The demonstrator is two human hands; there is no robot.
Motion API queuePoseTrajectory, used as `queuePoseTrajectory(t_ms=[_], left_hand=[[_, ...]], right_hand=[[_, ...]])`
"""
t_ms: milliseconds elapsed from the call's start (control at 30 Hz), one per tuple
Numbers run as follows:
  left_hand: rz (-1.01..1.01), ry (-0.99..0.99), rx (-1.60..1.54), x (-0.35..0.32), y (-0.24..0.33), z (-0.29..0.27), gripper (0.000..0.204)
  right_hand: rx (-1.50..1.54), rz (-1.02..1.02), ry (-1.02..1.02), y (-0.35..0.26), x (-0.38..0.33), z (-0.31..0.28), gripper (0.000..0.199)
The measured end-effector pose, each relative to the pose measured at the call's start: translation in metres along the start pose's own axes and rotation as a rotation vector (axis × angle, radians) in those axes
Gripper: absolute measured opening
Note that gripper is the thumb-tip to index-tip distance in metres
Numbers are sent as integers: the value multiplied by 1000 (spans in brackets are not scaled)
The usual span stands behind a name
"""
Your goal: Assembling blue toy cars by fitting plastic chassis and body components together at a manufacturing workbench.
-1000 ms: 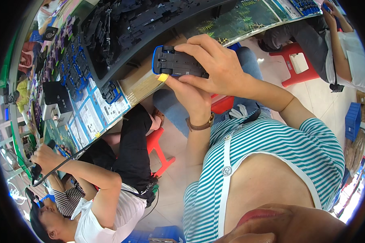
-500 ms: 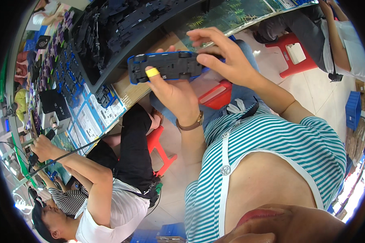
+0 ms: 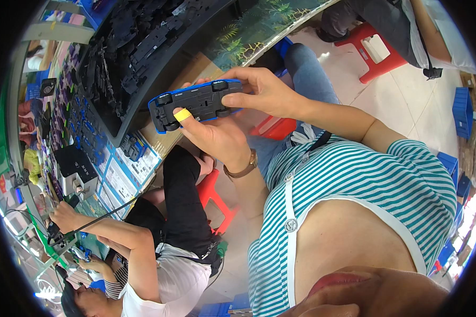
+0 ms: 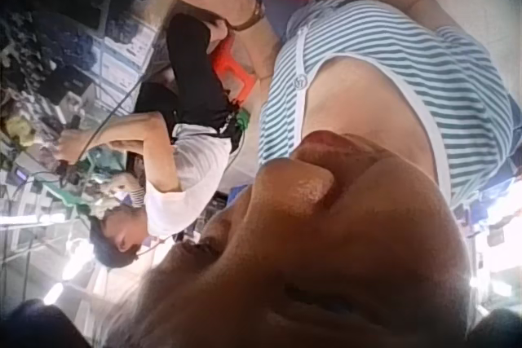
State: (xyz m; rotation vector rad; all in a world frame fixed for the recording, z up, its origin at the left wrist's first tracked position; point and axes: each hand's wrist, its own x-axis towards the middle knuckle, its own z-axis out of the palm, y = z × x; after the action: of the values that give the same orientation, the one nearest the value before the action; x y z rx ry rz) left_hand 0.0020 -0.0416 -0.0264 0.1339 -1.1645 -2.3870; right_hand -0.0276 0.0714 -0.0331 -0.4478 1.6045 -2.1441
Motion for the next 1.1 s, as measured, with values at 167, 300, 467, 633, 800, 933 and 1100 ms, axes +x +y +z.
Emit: queuePoseTrajectory(t_ms=[167,300,467,633,800,933,1100], left_hand=[[52,88,23,-2,2,9,49],[82,65,76,1,-3,6,49],[33,69,64,5,-2,3,48],[49,52,98,7,13,-3,40],[159,52,85,2,14,1,33],[115,65,109,0,13,4,36],[33,61,80,7,3,1,38]], right_hand=[[29,-63,5,5,-1,1,42],[61,-114,44,5,0,-1,37],[10,-127,90,6,-4,-8,36],[-56,-109,63,-1,-13,-12,39],[6,-167,-8,0,-18,-13,45],[61,-141,22,1,-15,-12,43],[2,-172,145,13,-8,-12,39]])
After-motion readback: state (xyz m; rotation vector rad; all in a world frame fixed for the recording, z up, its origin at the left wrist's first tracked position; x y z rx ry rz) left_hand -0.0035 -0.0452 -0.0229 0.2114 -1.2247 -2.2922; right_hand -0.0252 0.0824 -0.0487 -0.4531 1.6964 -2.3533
